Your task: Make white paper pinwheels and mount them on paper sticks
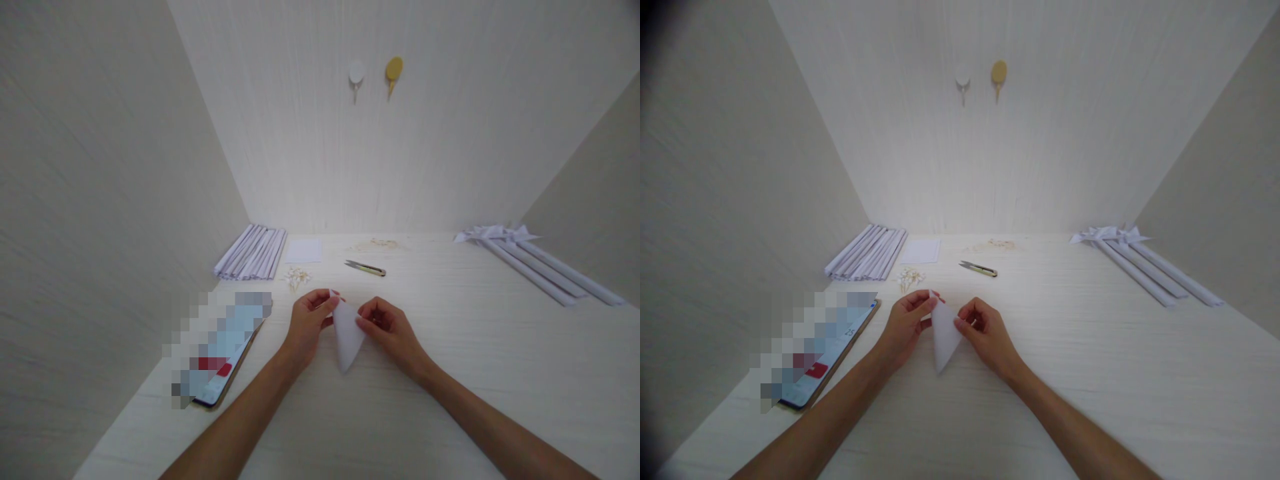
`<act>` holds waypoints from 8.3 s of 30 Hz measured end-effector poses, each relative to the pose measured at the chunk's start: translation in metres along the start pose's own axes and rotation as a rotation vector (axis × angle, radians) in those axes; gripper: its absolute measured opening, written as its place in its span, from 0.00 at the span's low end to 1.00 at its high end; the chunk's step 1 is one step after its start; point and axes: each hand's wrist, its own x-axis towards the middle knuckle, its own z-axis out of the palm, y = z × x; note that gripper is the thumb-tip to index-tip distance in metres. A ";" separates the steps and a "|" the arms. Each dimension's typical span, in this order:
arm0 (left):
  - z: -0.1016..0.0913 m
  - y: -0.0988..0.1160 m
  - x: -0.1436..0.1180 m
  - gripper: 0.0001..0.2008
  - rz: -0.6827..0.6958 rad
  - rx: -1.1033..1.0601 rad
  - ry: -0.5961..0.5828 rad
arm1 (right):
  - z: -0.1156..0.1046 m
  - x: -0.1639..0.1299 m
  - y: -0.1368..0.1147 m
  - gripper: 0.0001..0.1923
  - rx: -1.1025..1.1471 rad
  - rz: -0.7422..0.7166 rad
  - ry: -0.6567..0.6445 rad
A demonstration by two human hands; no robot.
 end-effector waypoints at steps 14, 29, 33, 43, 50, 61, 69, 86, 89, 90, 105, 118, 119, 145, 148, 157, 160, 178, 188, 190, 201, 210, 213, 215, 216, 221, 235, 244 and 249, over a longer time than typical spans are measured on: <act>0.005 0.002 -0.005 0.10 0.051 0.070 0.143 | 0.001 -0.002 -0.004 0.08 -0.098 -0.033 0.056; 0.015 0.013 -0.020 0.07 0.267 0.228 0.092 | 0.007 -0.015 -0.012 0.05 -0.333 -0.372 0.079; 0.018 0.016 -0.022 0.06 0.240 0.219 0.076 | 0.007 -0.013 -0.014 0.04 -0.263 -0.308 -0.002; 0.019 0.013 -0.023 0.05 0.212 0.191 0.068 | 0.008 -0.012 -0.011 0.08 -0.164 -0.192 -0.020; 0.020 0.013 -0.024 0.05 0.219 0.183 0.065 | 0.008 -0.011 -0.013 0.10 -0.204 -0.313 -0.057; 0.021 0.013 -0.025 0.04 0.218 0.196 0.075 | 0.008 -0.011 -0.013 0.10 -0.168 -0.321 -0.082; 0.020 0.011 -0.024 0.03 0.211 0.188 0.044 | 0.008 -0.011 -0.013 0.10 -0.149 -0.316 -0.092; 0.021 0.013 -0.025 0.03 0.244 0.218 0.033 | 0.008 -0.010 -0.011 0.10 -0.152 -0.329 -0.097; 0.021 0.014 -0.026 0.02 0.249 0.214 0.017 | 0.008 -0.010 -0.011 0.11 -0.155 -0.323 -0.095; 0.021 0.014 -0.026 0.02 0.254 0.212 0.010 | 0.008 -0.010 -0.011 0.11 -0.154 -0.322 -0.094; 0.018 0.008 -0.028 0.03 0.263 0.157 -0.028 | 0.008 -0.010 -0.012 0.11 -0.166 -0.308 -0.138; 0.026 0.012 -0.030 0.03 0.223 0.208 -0.164 | 0.007 -0.012 -0.007 0.10 -0.254 -0.213 -0.102; 0.025 0.010 -0.030 0.03 0.226 0.203 -0.160 | 0.007 -0.012 -0.006 0.10 -0.273 -0.222 -0.105; 0.003 -0.006 -0.010 0.11 0.138 0.574 -0.177 | 0.000 0.000 -0.006 0.12 0.012 0.063 0.169; 0.002 -0.007 -0.010 0.12 0.176 0.622 -0.182 | -0.003 0.001 -0.005 0.10 0.035 0.000 0.250; -0.002 -0.007 -0.010 0.10 0.570 1.005 -0.142 | -0.004 0.002 -0.004 0.09 0.215 -0.014 0.267; -0.004 -0.008 -0.010 0.10 0.629 1.039 -0.121 | -0.006 0.003 -0.002 0.08 0.250 -0.009 0.284; -0.015 -0.010 0.004 0.11 0.649 0.843 0.047 | -0.003 0.003 -0.009 0.11 0.504 0.208 0.184; -0.010 -0.003 0.012 0.17 0.178 -0.066 0.144 | 0.001 0.000 -0.005 0.10 0.279 0.173 0.173; -0.010 -0.002 0.011 0.12 0.146 -0.165 0.107 | 0.001 -0.001 -0.006 0.12 0.252 0.177 0.182; -0.013 0.007 0.009 0.11 0.181 -0.221 -0.088 | 0.001 -0.001 -0.008 0.16 0.244 0.195 0.105; -0.014 0.011 0.011 0.08 0.183 -0.277 -0.081 | 0.002 0.000 -0.010 0.20 0.204 0.233 0.100; -0.012 0.011 0.011 0.09 0.172 -0.292 -0.068 | 0.004 -0.001 -0.008 0.18 0.194 0.257 0.095; -0.012 0.012 0.009 0.09 0.163 -0.295 -0.058 | 0.005 -0.001 -0.007 0.17 0.191 0.269 0.088; -0.011 0.012 0.009 0.09 0.159 -0.294 -0.055 | 0.005 -0.001 -0.007 0.16 0.188 0.271 0.088; -0.011 0.014 0.008 0.08 0.148 -0.282 -0.041 | 0.004 0.000 -0.006 0.14 0.168 0.257 0.089; -0.011 0.013 0.008 0.07 0.139 -0.288 -0.005 | 0.003 0.001 -0.004 0.13 0.177 0.260 0.070; -0.013 0.011 0.009 0.04 0.069 -0.340 0.111 | 0.008 0.000 -0.007 0.12 0.141 0.281 0.038; -0.013 0.009 0.011 0.03 0.028 -0.315 0.324 | 0.009 -0.002 -0.009 0.11 0.094 0.265 -0.005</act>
